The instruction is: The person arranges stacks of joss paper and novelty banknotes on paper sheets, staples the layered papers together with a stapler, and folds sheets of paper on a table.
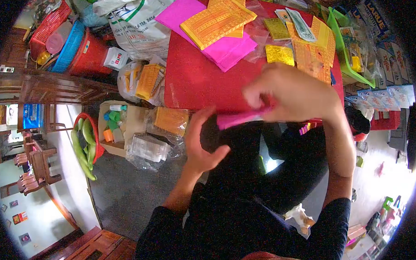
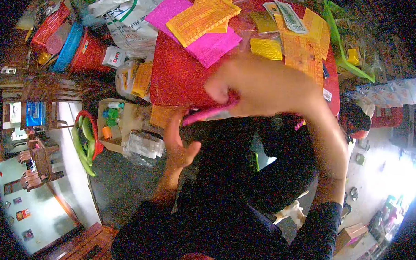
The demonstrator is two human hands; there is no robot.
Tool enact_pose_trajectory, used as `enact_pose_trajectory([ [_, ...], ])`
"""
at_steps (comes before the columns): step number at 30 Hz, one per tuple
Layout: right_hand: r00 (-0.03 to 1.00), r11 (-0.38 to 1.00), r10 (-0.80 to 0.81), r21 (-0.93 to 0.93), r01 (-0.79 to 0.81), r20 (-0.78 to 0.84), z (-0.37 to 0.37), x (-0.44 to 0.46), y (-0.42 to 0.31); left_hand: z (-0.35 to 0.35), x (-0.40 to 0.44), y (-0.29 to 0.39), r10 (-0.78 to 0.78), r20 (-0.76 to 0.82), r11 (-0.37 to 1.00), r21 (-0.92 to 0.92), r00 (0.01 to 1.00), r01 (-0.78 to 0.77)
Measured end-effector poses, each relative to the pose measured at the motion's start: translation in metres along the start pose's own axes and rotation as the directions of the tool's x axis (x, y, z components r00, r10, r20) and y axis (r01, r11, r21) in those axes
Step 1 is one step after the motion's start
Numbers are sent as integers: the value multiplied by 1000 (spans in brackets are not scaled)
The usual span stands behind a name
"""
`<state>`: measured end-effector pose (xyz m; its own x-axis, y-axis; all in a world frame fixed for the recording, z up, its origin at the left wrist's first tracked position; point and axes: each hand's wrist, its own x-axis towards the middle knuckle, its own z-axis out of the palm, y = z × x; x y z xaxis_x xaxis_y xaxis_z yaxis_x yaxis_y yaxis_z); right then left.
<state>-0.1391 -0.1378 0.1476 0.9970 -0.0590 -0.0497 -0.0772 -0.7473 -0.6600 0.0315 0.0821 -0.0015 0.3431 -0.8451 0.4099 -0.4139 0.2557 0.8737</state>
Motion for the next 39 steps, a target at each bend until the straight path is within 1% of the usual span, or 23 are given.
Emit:
enact_pose_trajectory([
  [1,999,998,10,-56,-8,44,4,-2,-11,3,7,16,20,6,1000,0,1000,-20],
  [3,993,996,-91,0,91,79,19,-4,-15,7,14,37,60,17,998,2,998,-60],
  [4,992,993,-116,40,114,58,23,-6,-20,7,12,39,22,87,999,-49,996,-17],
  [7,995,994,-90,59,88,36,30,-8,-24,11,8,38,27,167,996,-93,986,-12],
  [8,995,995,-99,21,99,-12,31,-11,-22,16,6,40,-28,134,992,-118,991,44],
  [11,997,992,-83,92,83,-3,37,-15,-19,24,7,46,-43,174,990,-126,984,66],
  [14,982,984,-134,99,147,-132,46,-20,-14,31,9,45,-20,190,997,-72,982,34],
  [17,1000,998,-14,53,15,-21,42,-27,-8,32,5,39,-65,208,996,-45,976,76],
  [18,1000,980,2,199,1,-14,41,-31,-2,31,6,40,-97,257,989,-80,961,121],
  [20,1000,879,23,475,-23,6,34,-43,25,34,-2,33,-208,218,962,-129,953,240],
  [21,996,899,74,435,-44,-52,31,-49,46,36,-7,32,-263,200,943,-155,944,296],
  [22,947,842,307,492,-222,-98,24,-58,58,37,-4,40,-358,205,897,-194,911,396],
  [23,865,857,453,371,-357,-215,19,-59,74,38,-4,40,-338,205,906,-195,919,376],
  [24,802,868,494,255,-427,-337,28,-62,100,39,-4,37,-315,203,915,-195,927,354],
  [25,768,870,488,168,-463,-414,41,-63,119,40,-3,34,-290,200,924,-194,936,328],
  [26,732,861,475,85,-502,-488,53,-64,137,41,-8,28,-328,203,906,-208,922,368],
  [27,696,840,455,8,-542,-556,61,-64,148,43,-9,28,-334,195,907,-201,922,371],
  [29,645,840,412,-8,-543,-643,73,-60,153,48,-8,28,-339,185,911,-182,922,371],
  [30,613,836,394,-10,-548,-685,76,-59,152,51,-7,31,-374,188,894,-188,908,407],
  [33,656,789,302,-205,-579,-692,73,-58,154,64,-7,32,-350,151,908,-187,925,374],
  [34,659,811,302,-177,-557,-689,76,-57,161,62,-10,27,-386,210,890,-169,898,422],
  [37,657,813,227,-233,-534,-719,75,-55,170,71,-10,30,-378,220,899,-144,899,413],
  [39,695,818,285,-211,-535,-660,72,-55,173,75,-12,30,-408,241,886,-126,881,445],
])
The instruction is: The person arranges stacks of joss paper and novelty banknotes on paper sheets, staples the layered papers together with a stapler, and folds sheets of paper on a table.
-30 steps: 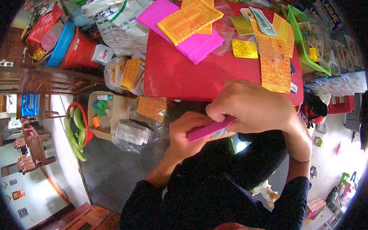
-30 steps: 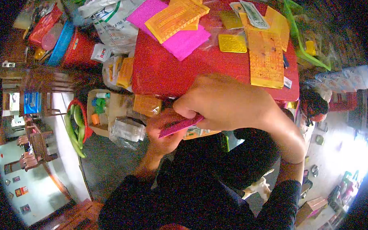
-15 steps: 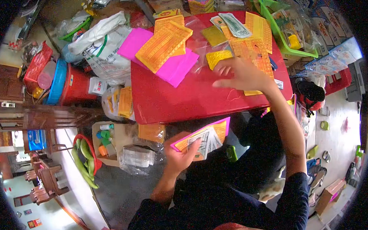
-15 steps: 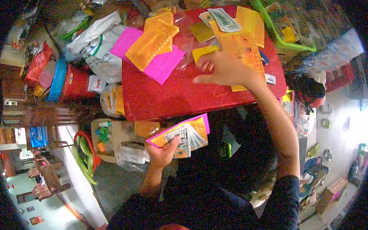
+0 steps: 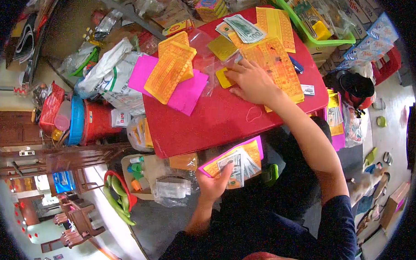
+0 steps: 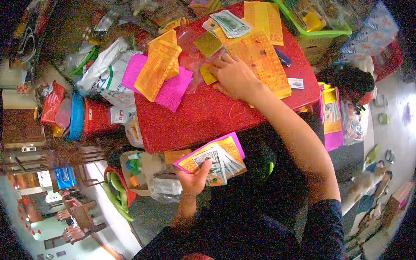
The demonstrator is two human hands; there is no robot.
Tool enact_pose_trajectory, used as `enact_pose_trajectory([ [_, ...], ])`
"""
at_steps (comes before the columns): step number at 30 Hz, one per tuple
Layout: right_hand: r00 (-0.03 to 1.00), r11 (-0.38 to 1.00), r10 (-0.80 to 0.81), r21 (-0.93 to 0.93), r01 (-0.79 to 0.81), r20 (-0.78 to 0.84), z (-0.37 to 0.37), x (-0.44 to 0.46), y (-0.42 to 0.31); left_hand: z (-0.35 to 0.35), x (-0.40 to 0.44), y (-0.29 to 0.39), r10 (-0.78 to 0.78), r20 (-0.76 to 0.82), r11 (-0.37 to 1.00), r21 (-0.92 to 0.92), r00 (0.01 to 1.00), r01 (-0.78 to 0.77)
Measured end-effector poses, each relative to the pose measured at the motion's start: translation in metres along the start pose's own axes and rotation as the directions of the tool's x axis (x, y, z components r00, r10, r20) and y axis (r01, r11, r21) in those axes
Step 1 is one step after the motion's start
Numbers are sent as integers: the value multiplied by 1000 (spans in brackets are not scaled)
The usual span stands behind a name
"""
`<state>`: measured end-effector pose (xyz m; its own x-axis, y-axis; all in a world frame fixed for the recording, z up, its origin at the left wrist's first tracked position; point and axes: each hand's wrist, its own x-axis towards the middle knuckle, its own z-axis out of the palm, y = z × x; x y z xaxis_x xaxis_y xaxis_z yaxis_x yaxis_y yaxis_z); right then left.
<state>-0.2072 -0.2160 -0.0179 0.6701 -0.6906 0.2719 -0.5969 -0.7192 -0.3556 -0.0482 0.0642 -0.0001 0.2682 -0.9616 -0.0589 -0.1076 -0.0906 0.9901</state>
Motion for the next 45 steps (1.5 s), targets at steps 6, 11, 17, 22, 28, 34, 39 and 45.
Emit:
enact_pose_trajectory([
  [6,993,997,-59,-54,54,-98,11,-1,5,16,6,1,23,57,1000,14,998,-24],
  [11,987,991,-125,-62,119,-104,7,1,7,22,4,1,12,50,1000,-11,999,-12],
  [17,966,963,-139,197,184,-220,-7,-4,3,26,4,4,58,54,998,-30,997,-56],
  [22,968,849,-16,508,145,-249,-38,-17,-13,30,11,22,106,31,993,-65,994,-104],
  [28,914,777,38,587,227,-404,-34,-18,-8,39,12,27,113,29,989,-100,993,-109],
  [34,898,783,-21,551,289,-440,-38,-27,-33,39,7,23,120,59,991,-71,991,-116],
  [39,943,598,61,768,228,-327,-39,-31,-52,21,5,7,150,76,989,-11,986,-150],
  [45,996,44,81,999,21,-25,-43,-29,-49,18,18,28,205,7,976,-71,979,-204],
])
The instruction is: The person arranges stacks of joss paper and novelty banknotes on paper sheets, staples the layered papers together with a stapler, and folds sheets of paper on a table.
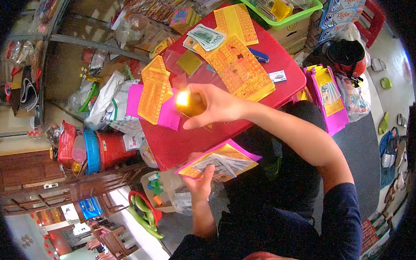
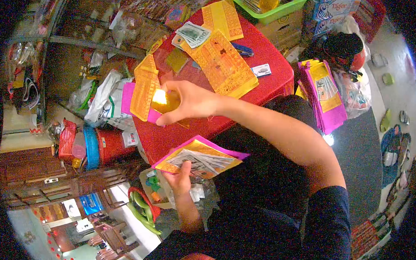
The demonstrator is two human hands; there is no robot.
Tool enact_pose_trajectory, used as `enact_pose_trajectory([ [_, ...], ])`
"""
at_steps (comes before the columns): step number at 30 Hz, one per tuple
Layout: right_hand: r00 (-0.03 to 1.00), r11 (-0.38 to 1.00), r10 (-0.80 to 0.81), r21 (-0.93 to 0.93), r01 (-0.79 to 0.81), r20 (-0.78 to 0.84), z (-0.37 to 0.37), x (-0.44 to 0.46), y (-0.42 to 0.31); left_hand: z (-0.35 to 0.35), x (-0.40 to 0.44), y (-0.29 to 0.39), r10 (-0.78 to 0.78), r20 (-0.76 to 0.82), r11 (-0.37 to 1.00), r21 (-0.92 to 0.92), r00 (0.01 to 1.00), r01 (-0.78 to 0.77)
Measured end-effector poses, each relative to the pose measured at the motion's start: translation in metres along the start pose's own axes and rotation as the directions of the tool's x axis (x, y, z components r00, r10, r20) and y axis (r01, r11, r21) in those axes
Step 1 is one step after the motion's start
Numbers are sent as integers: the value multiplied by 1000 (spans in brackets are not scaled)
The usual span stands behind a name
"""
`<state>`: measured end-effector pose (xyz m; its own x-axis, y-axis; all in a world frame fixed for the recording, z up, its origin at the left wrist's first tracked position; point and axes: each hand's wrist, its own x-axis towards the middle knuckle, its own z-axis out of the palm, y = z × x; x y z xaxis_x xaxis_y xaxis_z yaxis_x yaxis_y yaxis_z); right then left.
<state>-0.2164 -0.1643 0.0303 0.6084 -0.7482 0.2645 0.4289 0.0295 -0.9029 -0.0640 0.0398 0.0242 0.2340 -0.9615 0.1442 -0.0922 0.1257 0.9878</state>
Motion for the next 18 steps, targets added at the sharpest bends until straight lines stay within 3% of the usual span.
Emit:
enact_pose_trajectory([
  [4,998,999,-12,-33,14,54,-13,-1,-3,1,16,16,-52,54,997,62,997,49],
  [8,996,997,68,-33,-66,61,-14,-9,-24,12,30,23,37,66,999,27,997,-39],
  [12,994,973,-36,-223,60,106,-11,-14,-27,14,33,29,16,70,1000,1,997,-16],
  [15,974,772,-95,-602,204,207,-4,-18,-22,-3,29,12,-17,39,998,-55,999,19],
  [16,930,656,-239,-661,366,277,-4,-22,-19,-9,24,6,-46,7,996,-81,999,46],
  [18,846,550,-404,-646,529,349,2,-19,-11,-14,21,7,-125,-48,981,-156,991,116],
])
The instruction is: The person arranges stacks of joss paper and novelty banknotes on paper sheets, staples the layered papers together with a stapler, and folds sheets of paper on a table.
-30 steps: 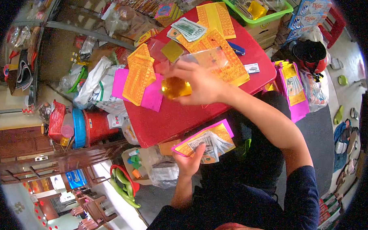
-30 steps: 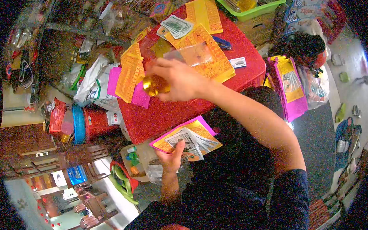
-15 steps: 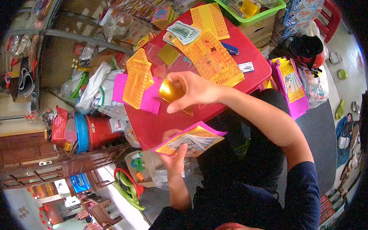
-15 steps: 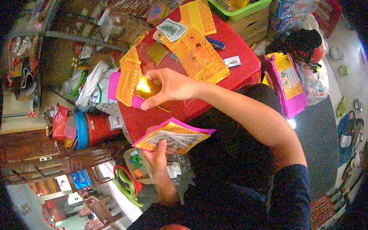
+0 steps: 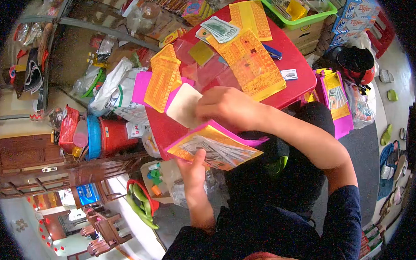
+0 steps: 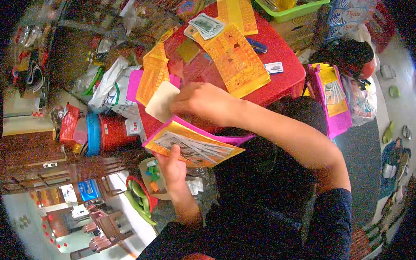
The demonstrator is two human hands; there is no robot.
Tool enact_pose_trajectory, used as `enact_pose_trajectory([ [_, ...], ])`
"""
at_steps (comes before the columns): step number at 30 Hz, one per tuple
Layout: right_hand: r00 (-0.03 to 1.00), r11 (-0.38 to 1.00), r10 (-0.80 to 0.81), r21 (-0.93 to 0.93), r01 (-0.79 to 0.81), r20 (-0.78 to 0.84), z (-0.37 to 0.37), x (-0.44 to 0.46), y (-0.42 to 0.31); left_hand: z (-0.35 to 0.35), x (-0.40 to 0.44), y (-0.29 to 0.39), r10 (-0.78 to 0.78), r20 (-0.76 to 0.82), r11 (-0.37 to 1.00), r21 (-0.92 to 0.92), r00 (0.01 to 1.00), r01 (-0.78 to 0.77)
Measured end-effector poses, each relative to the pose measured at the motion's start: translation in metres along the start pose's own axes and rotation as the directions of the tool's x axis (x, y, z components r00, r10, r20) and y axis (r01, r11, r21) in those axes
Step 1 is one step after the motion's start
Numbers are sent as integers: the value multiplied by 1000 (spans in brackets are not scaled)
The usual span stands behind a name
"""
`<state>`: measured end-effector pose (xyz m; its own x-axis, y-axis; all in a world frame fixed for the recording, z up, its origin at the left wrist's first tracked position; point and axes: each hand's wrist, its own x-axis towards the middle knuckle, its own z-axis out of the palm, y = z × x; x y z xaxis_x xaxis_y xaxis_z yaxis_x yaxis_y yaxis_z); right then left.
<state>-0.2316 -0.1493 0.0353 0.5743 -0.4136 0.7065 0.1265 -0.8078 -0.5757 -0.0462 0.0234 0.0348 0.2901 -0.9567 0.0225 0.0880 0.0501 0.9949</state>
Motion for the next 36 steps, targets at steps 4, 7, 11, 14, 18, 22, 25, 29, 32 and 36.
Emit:
enact_pose_trajectory([
  [4,994,991,-108,-72,109,24,7,-1,-2,-3,8,1,-40,-43,994,-107,998,36],
  [7,994,999,-47,5,47,100,6,-4,-8,-2,13,-1,-134,-119,983,-141,984,117],
  [11,985,989,104,91,-117,141,6,-3,-4,-3,16,-4,-193,-130,979,-97,973,181],
  [14,979,987,132,74,-145,155,1,-5,2,3,18,-2,-187,-107,982,-60,977,182],
  [18,992,990,123,67,-121,-24,2,-7,6,1,20,-5,-144,-88,989,9,986,145],
  [22,825,793,524,232,-564,212,-16,-6,12,6,15,3,-96,-48,990,104,994,101],
  [25,807,785,516,217,-580,287,-27,-4,20,5,16,0,-151,-52,976,151,987,158],
  [29,775,734,626,267,-624,88,-34,5,5,5,18,-13,-230,-33,960,156,973,233],
  [32,907,855,407,303,-421,112,-26,1,-2,6,18,-19,-276,-57,955,97,959,281],
  [36,929,922,237,237,-307,283,-20,0,-5,7,20,-17,-272,-72,959,68,960,277],
])
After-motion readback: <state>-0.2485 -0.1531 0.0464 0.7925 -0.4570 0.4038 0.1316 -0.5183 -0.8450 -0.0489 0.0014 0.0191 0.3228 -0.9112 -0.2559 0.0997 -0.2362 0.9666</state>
